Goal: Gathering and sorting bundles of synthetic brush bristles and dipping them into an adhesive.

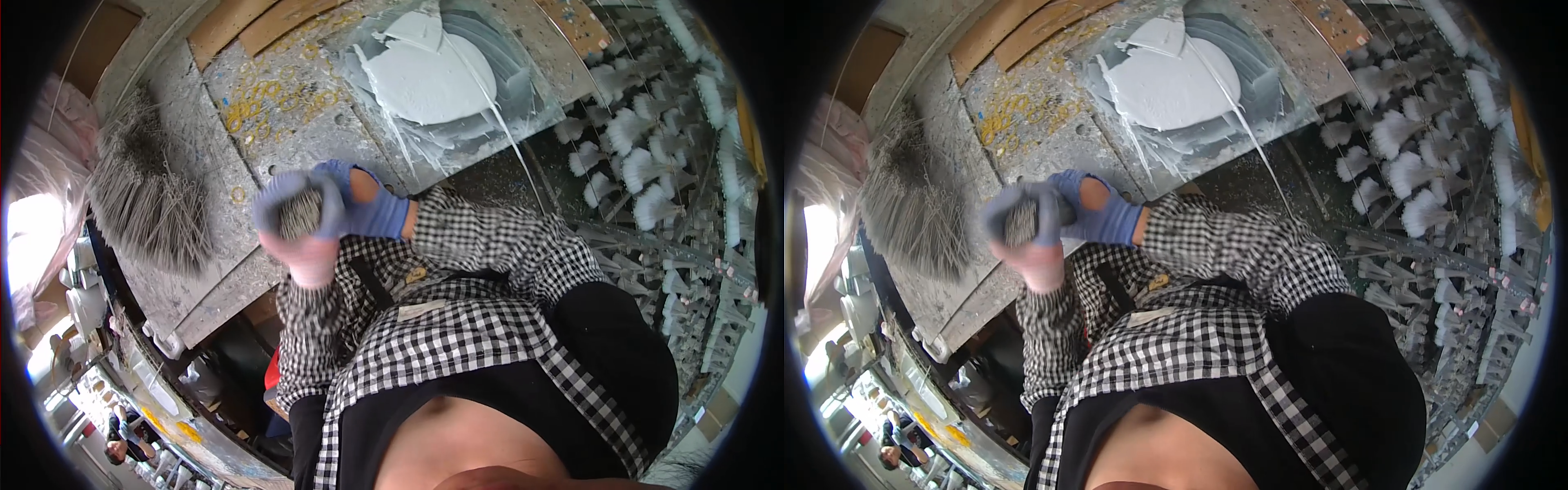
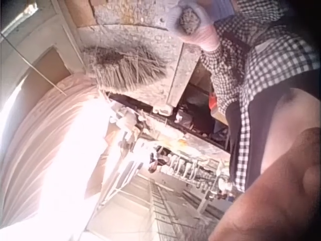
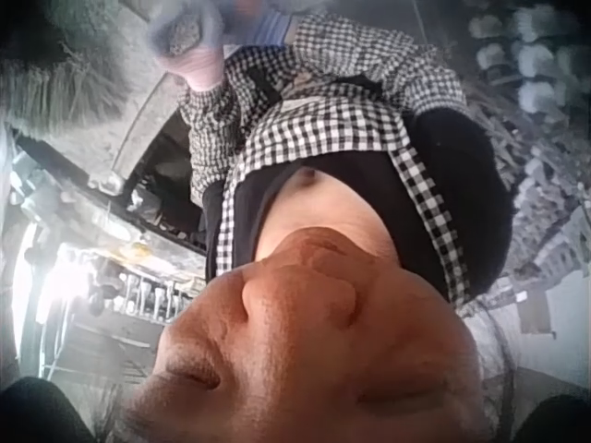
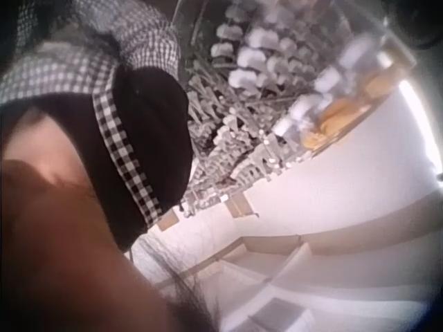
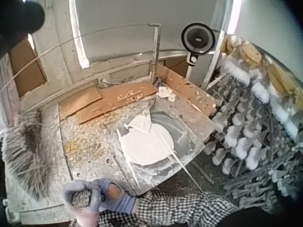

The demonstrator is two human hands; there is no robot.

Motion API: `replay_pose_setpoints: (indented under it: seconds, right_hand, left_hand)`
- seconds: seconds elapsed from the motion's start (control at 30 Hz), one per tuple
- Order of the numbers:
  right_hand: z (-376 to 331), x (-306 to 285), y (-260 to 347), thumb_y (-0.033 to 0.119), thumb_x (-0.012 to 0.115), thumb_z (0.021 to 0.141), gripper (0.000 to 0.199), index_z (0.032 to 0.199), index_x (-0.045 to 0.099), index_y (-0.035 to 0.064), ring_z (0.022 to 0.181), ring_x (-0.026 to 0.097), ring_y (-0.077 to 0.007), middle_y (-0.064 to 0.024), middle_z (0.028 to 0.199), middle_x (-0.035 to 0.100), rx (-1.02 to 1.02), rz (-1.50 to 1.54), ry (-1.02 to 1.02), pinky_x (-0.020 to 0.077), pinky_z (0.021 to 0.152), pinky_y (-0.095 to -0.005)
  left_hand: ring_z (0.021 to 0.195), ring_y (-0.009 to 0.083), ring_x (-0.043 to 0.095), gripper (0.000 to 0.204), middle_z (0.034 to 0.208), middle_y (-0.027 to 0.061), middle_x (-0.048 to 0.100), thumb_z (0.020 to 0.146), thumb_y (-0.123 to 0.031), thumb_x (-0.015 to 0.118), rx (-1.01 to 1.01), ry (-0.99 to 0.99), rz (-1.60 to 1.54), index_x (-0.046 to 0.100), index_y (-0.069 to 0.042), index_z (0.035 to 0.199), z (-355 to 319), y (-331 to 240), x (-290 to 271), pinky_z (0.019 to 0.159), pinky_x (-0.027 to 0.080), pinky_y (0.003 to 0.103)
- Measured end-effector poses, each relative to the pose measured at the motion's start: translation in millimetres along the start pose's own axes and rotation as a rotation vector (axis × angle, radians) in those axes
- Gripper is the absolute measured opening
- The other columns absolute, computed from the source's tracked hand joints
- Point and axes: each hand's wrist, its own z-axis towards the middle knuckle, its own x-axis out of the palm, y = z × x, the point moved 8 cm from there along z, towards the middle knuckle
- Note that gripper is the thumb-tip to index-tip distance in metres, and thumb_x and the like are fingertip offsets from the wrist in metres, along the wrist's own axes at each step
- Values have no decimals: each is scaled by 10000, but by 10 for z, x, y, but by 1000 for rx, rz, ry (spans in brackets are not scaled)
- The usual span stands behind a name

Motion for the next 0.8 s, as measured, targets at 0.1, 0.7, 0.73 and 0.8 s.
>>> replay_pose_setpoints:
  seconds: [0.1,0.7,0.73,0.8]
  right_hand:
    - [-42,-178,274,256,823,743,669,1303,519,55,1092,560,-282,-124,1150,589,-72,-345,38,448,981,-418]
    - [-2363,-2407,692,287,534,1030,350,1223,632,12,694,508,-95,-27,800,598,855,-328,-543,453,638,-280]
    - [-2393,-2402,683,287,534,1030,350,1223,632,12,694,508,-95,-27,800,598,850,-328,-545,453,638,-280]
    - [-2312,-2370,848,250,503,1038,329,1235,627,17,648,504,-134,-55,797,616,594,-745,-421,444,616,-305]
  left_hand:
    - [765,196,670,371,861,99,648,818,123,674,10,52,479,500,-35,1105,33,121,-46,731,572,332]
    - [797,208,656,473,893,116,641,801,140,675,-93,32,59,444,-103,1134,-69,330,-67,775,582,378]
    - [797,208,656,473,893,116,641,801,140,675,-87,34,57,444,-103,1134,-62,326,-59,775,582,378]
    - [797,210,656,472,896,116,642,803,127,683,-84,41,70,443,-105,1137,-64,317,-54,771,581,387]
